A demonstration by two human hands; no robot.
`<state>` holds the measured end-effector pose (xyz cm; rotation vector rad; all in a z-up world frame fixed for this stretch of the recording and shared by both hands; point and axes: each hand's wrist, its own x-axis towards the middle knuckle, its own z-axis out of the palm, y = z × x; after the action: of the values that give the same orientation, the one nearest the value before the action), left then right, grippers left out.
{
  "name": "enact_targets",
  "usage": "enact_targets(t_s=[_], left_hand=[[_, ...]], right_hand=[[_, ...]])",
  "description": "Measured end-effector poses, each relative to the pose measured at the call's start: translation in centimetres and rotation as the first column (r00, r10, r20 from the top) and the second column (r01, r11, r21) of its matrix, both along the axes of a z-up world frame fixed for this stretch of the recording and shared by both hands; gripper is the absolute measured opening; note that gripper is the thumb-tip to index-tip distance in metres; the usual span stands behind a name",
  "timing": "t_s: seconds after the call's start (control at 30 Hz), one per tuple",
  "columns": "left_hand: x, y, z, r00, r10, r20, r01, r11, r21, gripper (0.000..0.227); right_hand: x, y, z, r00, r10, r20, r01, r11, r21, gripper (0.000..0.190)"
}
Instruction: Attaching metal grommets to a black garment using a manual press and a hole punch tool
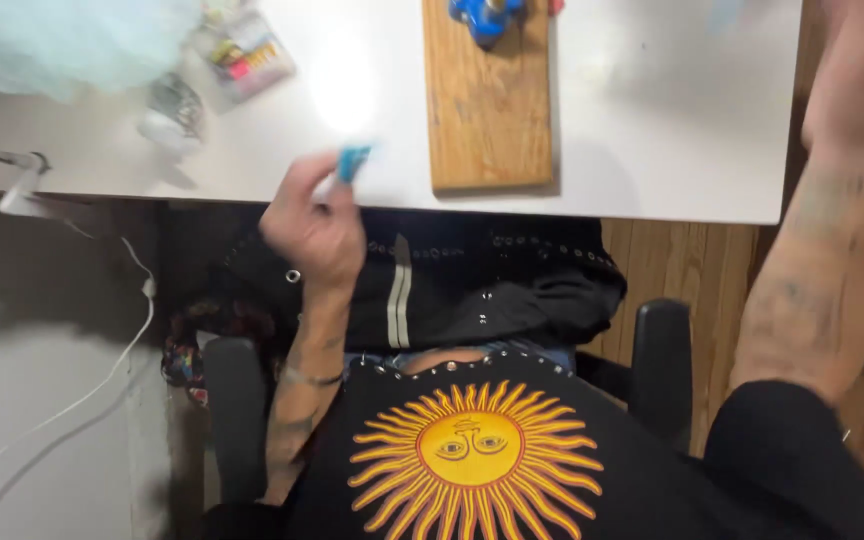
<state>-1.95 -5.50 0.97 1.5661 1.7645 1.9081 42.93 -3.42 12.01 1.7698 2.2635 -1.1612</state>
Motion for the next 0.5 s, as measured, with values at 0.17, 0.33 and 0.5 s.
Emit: enact_targets(t_s=[0.17, 0.33, 0.5], left_hand=[[-1.9, -5.2, -1.8, 0.943, -0.331, -0.045, 0.317, 0.928, -0.196, 0.023], [0.3, -4.5, -1.8, 0.675, -0.738, -0.021, 0.56, 0.53, -0.636, 0.015], [4.5, -2.8, -5.1, 0.417, -0.876, -0.242, 0.45, 0.431, -0.782, 0.056]], right_hand=[[-9.7, -2.4, -3.4, 0.992, 0.097, -0.086, -0.11, 0.98, -0.165, 0.03], [-14.2, -4.5, -7.5, 0.98, 0.193, -0.042, -0.196, 0.973, -0.124, 0.045], [-14.0, -5.2, -14.1, 0.904, 0.224, 0.363, -0.263, 0.963, 0.061, 0.031]])
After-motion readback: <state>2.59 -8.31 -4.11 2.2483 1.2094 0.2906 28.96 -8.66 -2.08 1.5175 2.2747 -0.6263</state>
